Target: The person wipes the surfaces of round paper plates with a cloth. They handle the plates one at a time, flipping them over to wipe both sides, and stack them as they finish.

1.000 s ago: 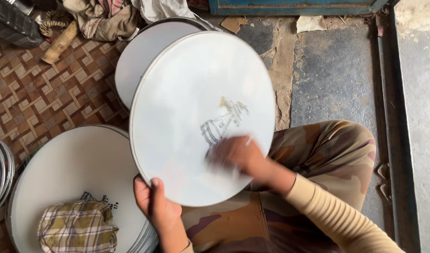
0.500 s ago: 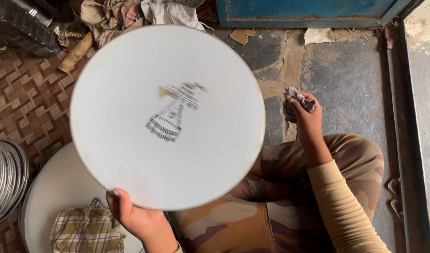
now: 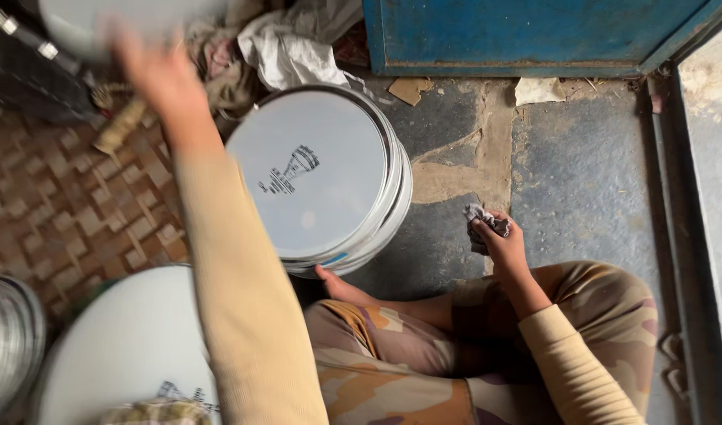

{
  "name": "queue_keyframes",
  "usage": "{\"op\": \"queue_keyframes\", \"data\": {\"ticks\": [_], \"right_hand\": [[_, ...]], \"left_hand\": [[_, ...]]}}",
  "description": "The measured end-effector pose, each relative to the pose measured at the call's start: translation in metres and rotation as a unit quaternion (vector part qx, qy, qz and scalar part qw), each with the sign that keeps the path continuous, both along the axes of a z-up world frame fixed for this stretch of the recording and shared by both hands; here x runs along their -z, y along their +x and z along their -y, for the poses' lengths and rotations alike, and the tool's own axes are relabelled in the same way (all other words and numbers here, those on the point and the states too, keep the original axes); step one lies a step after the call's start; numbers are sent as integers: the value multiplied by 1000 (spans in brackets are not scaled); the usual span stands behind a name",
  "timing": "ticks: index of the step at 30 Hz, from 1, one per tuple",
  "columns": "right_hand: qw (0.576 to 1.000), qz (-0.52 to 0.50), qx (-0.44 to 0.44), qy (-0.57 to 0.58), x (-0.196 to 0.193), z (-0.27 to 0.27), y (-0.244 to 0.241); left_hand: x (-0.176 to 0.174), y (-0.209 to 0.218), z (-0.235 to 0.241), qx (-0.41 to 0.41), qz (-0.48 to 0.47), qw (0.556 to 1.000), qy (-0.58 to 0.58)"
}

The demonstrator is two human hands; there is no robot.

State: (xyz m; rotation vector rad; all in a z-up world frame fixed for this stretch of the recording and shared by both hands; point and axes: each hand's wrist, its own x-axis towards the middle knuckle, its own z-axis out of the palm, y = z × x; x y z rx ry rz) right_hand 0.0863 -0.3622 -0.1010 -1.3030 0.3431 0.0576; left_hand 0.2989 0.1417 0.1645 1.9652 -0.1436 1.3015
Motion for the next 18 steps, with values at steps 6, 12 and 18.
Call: {"op": "queue_keyframes", "data": {"ticks": [6,12,18], "right_hand": [[997,-33,52,39,4,5,8],[999,-34,-4,12,-11,-11,24],[999,17,-11,43,-12,-12,10]], "left_hand": [[85,43,12,-167,-452,793,372],[244,-195,65,-322,-475,818,31],[324,-216,29,-342,-521,760,-185]]}}
